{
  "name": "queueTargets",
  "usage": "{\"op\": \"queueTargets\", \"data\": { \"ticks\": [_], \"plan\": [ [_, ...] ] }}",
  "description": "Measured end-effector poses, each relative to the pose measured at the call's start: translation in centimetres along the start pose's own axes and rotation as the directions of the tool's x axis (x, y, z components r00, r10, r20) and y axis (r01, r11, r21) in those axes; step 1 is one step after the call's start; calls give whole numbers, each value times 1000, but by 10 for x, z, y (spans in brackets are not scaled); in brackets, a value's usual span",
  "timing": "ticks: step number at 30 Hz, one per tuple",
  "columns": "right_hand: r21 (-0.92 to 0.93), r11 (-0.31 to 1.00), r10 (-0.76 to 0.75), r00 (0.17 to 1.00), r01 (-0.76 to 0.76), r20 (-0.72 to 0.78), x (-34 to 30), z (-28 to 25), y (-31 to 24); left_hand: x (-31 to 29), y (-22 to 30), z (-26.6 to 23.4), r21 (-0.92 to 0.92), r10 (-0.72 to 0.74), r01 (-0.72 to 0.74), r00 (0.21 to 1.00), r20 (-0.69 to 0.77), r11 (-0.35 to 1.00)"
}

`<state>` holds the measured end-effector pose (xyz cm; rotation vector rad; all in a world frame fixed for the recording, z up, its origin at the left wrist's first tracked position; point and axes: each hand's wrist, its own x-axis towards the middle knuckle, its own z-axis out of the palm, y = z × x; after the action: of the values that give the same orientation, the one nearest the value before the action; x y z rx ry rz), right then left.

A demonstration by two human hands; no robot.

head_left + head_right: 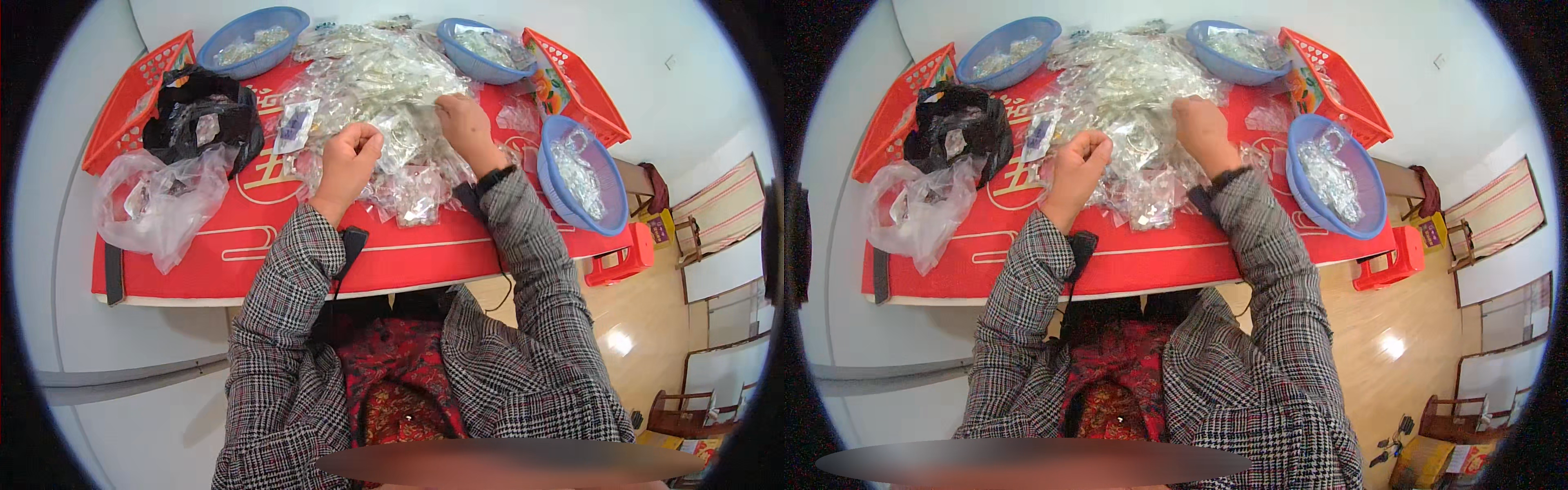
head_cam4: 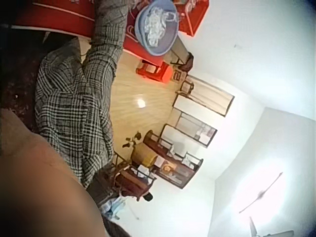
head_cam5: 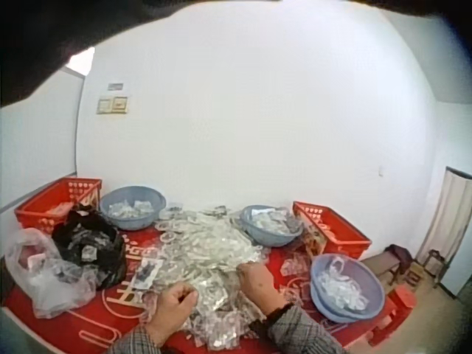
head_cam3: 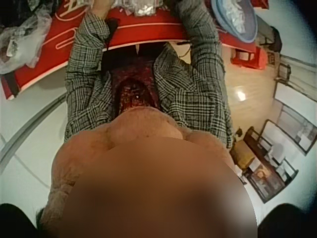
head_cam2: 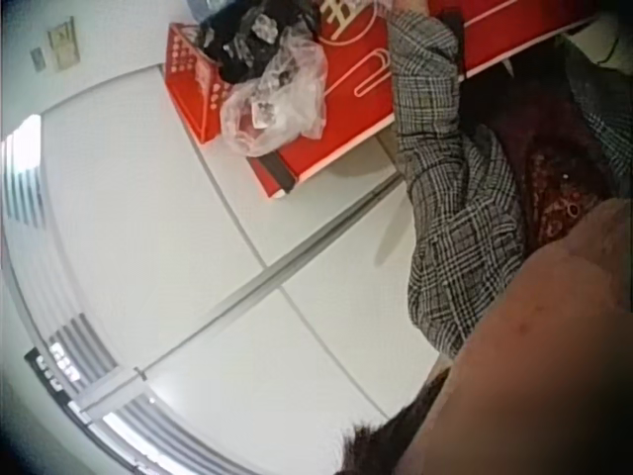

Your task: Sort and package small clear plastic items into various colored bowls on a workbench.

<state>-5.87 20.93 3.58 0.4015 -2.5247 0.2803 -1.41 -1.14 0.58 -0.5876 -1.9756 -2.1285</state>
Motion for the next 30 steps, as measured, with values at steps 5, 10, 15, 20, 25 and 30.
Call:
{"op": "queueTargets", "data": {
  "ticks": [5, 10, 15, 20, 25, 30],
  "plan": [
    [716, 677, 333, 938, -171, -92, -30, -6, -4, -2, 0, 0, 33, -7, 7, 1000, 0, 999],
    [936, -222, 342, 876, -275, 339, -39, -19, -14, -2, 5, -2, 12, -82, 82, 997, -9, 997],
    [909, -271, 212, 901, -317, 377, -44, -19, -15, -3, 18, 8, -65, -84, 85, 996, 30, 994],
    [919, -58, 149, 906, -391, 395, -50, -20, -49, -10, 25, 10, -152, -136, 151, 985, 105, 977],
    [908, 239, 168, 936, -344, 310, -51, -19, -46, -10, 20, 6, -113, -185, 195, 979, 90, 974],
    [843, 465, 388, 918, -271, 81, -30, -7, 11, -7, 17, 4, 21, -223, 222, 970, 101, 975]
  ]
}}
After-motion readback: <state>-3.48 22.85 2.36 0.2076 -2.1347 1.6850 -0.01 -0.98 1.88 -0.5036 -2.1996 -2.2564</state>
